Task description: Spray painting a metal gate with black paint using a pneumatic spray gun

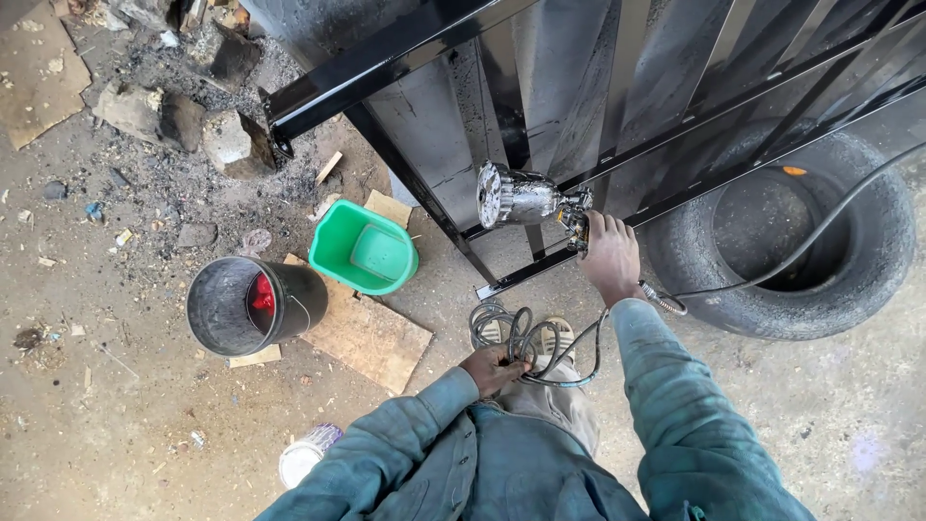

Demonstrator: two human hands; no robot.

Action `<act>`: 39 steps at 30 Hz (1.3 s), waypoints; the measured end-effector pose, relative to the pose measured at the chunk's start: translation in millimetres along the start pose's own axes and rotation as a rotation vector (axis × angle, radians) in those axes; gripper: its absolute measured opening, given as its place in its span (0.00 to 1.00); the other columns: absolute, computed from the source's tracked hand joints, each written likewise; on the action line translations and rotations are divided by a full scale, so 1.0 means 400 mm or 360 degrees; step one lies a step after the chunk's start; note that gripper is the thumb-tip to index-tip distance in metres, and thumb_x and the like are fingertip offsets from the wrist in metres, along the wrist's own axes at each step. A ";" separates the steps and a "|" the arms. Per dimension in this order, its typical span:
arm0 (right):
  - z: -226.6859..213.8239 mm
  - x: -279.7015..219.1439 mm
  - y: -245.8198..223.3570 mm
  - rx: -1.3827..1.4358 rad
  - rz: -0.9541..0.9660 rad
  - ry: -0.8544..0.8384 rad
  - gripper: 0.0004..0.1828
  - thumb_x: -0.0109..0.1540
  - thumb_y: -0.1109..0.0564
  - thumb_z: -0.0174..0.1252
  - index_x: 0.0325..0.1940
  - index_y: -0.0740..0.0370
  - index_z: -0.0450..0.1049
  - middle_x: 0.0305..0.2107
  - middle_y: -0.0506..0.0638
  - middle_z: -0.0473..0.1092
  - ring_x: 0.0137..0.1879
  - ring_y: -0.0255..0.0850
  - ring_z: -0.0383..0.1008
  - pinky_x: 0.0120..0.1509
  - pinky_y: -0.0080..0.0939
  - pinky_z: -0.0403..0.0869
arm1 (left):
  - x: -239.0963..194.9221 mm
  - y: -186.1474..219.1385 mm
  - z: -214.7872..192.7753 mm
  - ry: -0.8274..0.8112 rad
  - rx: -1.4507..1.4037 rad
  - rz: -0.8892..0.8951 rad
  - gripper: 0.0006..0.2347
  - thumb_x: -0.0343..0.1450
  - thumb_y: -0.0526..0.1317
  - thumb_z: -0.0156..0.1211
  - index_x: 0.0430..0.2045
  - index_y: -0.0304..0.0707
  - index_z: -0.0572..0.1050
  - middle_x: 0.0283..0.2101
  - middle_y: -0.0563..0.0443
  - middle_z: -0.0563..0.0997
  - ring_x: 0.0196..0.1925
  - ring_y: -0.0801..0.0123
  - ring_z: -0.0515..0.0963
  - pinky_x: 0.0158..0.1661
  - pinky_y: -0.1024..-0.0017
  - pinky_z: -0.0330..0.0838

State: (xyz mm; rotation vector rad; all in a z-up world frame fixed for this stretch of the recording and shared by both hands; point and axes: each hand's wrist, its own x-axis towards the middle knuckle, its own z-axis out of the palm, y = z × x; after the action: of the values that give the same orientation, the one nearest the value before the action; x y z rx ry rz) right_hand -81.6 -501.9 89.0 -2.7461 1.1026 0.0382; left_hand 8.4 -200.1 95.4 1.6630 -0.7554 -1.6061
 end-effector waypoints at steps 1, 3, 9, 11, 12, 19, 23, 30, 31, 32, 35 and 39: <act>0.001 -0.001 0.001 0.0029 0.0026 -0.0038 0.49 0.46 0.51 0.76 0.67 0.53 0.60 0.50 0.54 0.71 0.62 0.50 0.71 0.69 0.50 0.65 | -0.002 0.005 -0.001 -0.0003 -0.0013 0.0004 0.14 0.77 0.42 0.60 0.46 0.26 0.76 0.41 0.32 0.83 0.43 0.55 0.84 0.44 0.56 0.83; 0.000 -0.001 0.013 0.0051 0.0022 -0.0036 0.47 0.46 0.51 0.75 0.67 0.53 0.61 0.50 0.54 0.71 0.61 0.51 0.71 0.68 0.50 0.66 | 0.012 -0.007 0.000 -0.0004 -0.0046 0.0019 0.13 0.76 0.42 0.60 0.46 0.27 0.77 0.41 0.32 0.83 0.43 0.56 0.84 0.44 0.58 0.83; -0.095 -0.059 0.028 0.0252 -0.0077 0.0328 0.46 0.42 0.59 0.72 0.65 0.61 0.66 0.46 0.58 0.71 0.59 0.55 0.73 0.67 0.52 0.66 | 0.040 -0.034 -0.009 -0.0041 -0.0068 0.0063 0.14 0.78 0.42 0.59 0.48 0.27 0.76 0.42 0.30 0.82 0.45 0.53 0.83 0.46 0.55 0.82; -0.129 -0.071 0.046 0.0304 -0.0130 0.0548 0.50 0.37 0.62 0.74 0.65 0.64 0.68 0.45 0.60 0.71 0.57 0.56 0.73 0.66 0.53 0.67 | 0.051 -0.026 -0.023 -0.0049 -0.0025 0.0082 0.13 0.78 0.42 0.59 0.48 0.28 0.76 0.41 0.33 0.83 0.44 0.55 0.84 0.46 0.57 0.82; -0.150 -0.082 0.063 0.0359 -0.0177 0.0678 0.56 0.33 0.63 0.76 0.66 0.64 0.67 0.46 0.61 0.69 0.57 0.57 0.72 0.67 0.53 0.66 | 0.049 -0.010 -0.023 -0.0036 -0.0024 0.0089 0.14 0.78 0.43 0.59 0.47 0.28 0.77 0.41 0.33 0.83 0.44 0.55 0.84 0.46 0.57 0.82; -0.309 -0.055 0.160 0.0303 -0.0252 0.0945 0.56 0.31 0.64 0.74 0.65 0.68 0.67 0.47 0.62 0.69 0.56 0.57 0.71 0.66 0.52 0.67 | 0.116 0.087 0.030 -0.0103 0.0119 0.0148 0.10 0.78 0.40 0.57 0.38 0.29 0.78 0.34 0.34 0.82 0.38 0.56 0.83 0.40 0.59 0.80; -0.291 -0.002 0.227 0.0223 -0.0262 0.0989 0.55 0.32 0.62 0.73 0.65 0.67 0.67 0.46 0.62 0.68 0.55 0.56 0.71 0.65 0.52 0.66 | 0.154 0.119 0.087 -0.0095 0.0140 0.0157 0.10 0.79 0.41 0.56 0.38 0.32 0.78 0.34 0.36 0.83 0.36 0.59 0.82 0.38 0.62 0.80; -0.216 0.075 0.333 0.0151 -0.0217 0.0710 0.50 0.37 0.59 0.73 0.64 0.62 0.67 0.44 0.57 0.69 0.54 0.53 0.72 0.65 0.50 0.67 | 0.219 0.177 0.187 0.0055 0.0107 0.0044 0.10 0.78 0.41 0.55 0.37 0.31 0.78 0.32 0.37 0.82 0.34 0.60 0.80 0.37 0.61 0.78; -0.200 0.077 0.346 0.0123 -0.0203 0.0628 0.50 0.37 0.58 0.74 0.64 0.61 0.67 0.45 0.56 0.70 0.54 0.51 0.72 0.65 0.49 0.67 | 0.216 0.193 0.202 0.0078 0.0088 0.0031 0.10 0.78 0.41 0.56 0.38 0.30 0.78 0.32 0.37 0.82 0.34 0.60 0.80 0.38 0.60 0.77; -0.181 0.082 0.360 0.0130 -0.0215 0.0624 0.50 0.37 0.58 0.74 0.64 0.61 0.67 0.45 0.56 0.70 0.54 0.51 0.72 0.65 0.49 0.67 | 0.229 0.189 0.211 0.0090 0.0082 0.0026 0.10 0.78 0.41 0.56 0.38 0.30 0.78 0.32 0.37 0.82 0.34 0.60 0.80 0.38 0.60 0.77; -0.119 0.087 0.393 0.0114 -0.0188 0.0471 0.49 0.39 0.56 0.74 0.64 0.58 0.66 0.45 0.55 0.71 0.55 0.50 0.72 0.66 0.48 0.67 | 0.249 0.190 0.237 0.0141 0.0063 -0.0016 0.11 0.77 0.42 0.57 0.39 0.30 0.79 0.34 0.34 0.83 0.36 0.57 0.81 0.39 0.59 0.78; -0.063 0.090 0.424 0.0047 -0.0187 0.0398 0.48 0.41 0.53 0.74 0.64 0.56 0.65 0.44 0.53 0.71 0.55 0.50 0.73 0.64 0.48 0.68 | 0.269 0.203 0.265 0.0177 -0.0011 -0.0002 0.11 0.77 0.41 0.57 0.41 0.29 0.79 0.37 0.29 0.82 0.38 0.51 0.82 0.40 0.55 0.78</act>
State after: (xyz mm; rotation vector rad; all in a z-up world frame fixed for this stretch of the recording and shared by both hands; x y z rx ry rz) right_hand -173.2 -650.9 83.5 -2.8402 0.9841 -0.3430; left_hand -85.7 -343.3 98.2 1.7328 -0.6917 -1.5017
